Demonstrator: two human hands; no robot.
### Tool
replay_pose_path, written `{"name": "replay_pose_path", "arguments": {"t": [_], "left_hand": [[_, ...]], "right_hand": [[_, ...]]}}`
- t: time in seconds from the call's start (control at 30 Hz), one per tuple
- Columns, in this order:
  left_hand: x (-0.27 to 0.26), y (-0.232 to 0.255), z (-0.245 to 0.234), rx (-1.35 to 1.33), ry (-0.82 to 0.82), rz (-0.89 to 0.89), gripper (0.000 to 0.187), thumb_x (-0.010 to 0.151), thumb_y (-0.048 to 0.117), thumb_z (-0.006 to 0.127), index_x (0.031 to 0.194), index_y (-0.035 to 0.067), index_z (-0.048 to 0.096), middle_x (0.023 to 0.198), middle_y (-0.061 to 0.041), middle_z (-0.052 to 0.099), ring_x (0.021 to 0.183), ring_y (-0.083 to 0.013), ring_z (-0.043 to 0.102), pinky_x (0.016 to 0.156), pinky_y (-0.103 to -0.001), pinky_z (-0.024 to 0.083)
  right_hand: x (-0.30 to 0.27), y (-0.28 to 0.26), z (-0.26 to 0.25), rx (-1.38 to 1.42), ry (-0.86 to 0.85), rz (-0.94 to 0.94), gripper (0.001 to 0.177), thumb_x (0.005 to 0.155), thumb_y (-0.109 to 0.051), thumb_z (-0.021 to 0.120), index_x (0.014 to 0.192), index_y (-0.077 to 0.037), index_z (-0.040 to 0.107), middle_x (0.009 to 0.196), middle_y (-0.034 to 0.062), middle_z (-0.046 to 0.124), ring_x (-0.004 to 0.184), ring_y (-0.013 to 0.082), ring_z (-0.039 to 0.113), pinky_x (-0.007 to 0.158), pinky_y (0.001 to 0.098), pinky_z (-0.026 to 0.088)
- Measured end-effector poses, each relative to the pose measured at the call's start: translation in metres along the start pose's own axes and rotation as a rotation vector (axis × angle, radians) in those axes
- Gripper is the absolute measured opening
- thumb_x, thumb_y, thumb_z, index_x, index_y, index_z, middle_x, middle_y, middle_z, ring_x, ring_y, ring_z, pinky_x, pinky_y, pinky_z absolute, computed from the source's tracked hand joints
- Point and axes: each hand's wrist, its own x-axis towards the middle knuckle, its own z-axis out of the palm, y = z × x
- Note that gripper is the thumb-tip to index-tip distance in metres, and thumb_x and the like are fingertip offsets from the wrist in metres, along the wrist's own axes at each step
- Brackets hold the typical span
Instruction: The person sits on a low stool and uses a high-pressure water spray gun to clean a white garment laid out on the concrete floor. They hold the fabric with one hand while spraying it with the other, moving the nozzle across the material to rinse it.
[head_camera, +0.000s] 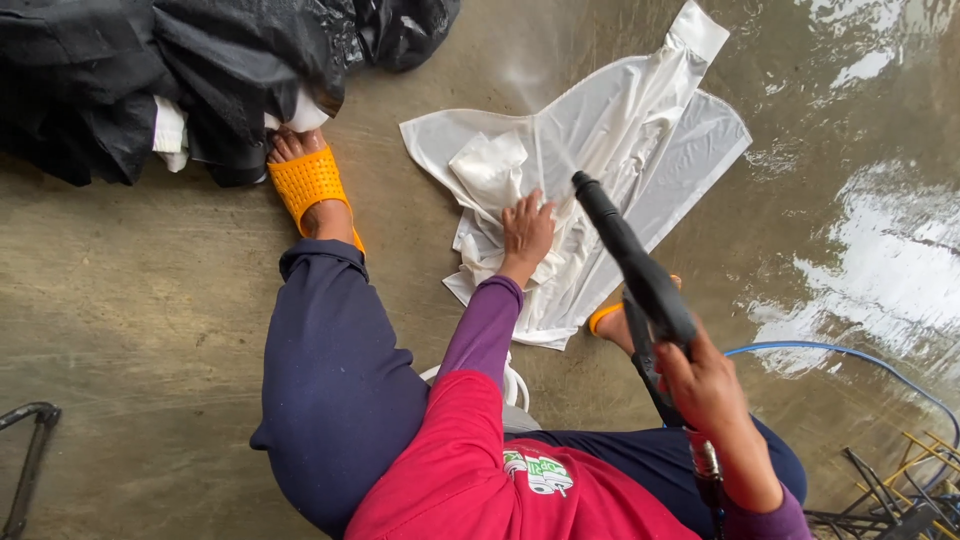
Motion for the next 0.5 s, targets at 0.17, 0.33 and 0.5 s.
{"name": "replay_pose_path", "arguments": {"t": [0.17,0.33,0.5], "left_hand": [[0.037,-0.005,-0.055,-0.048,0.275,-0.399,0.077,0.078,0.027,0.086,0.145,0.035,0.049,0.151,-0.004,0.042,0.105,-0.0285,0.058,0.079,-0.043,0.047],[0.044,-0.038,-0.047,-0.264,0.332,-0.717,0.05,0.078,0.011,0.079,0.121,0.029,0.058,0.116,-0.009,0.059,0.102,-0.0372,0.06,0.079,-0.051,0.049],[0.063,-0.033,-0.076,-0.649,0.594,-0.819,0.023,0.079,-0.003,0.062,0.095,0.011,0.073,0.098,-0.011,0.071,0.095,-0.0341,0.065,0.082,-0.045,0.052]], "right_hand": [[-0.008,0.019,-0.003,0.148,0.019,0.065,0.025,0.098,-0.032,0.055,0.114,-0.014,0.063,0.068,0.0036,0.073,0.059,0.0211,0.071,0.068,0.0366,0.054],[-0.009,0.009,-0.004,0.206,-0.023,0.137,0.026,0.097,-0.031,0.056,0.116,-0.015,0.063,0.072,0.0067,0.072,0.06,0.0227,0.07,0.068,0.0372,0.054],[0.008,0.006,-0.006,0.23,-0.03,0.139,0.029,0.097,-0.029,0.056,0.122,-0.016,0.062,0.076,0.0087,0.074,0.057,0.0259,0.071,0.066,0.0386,0.057]]}}
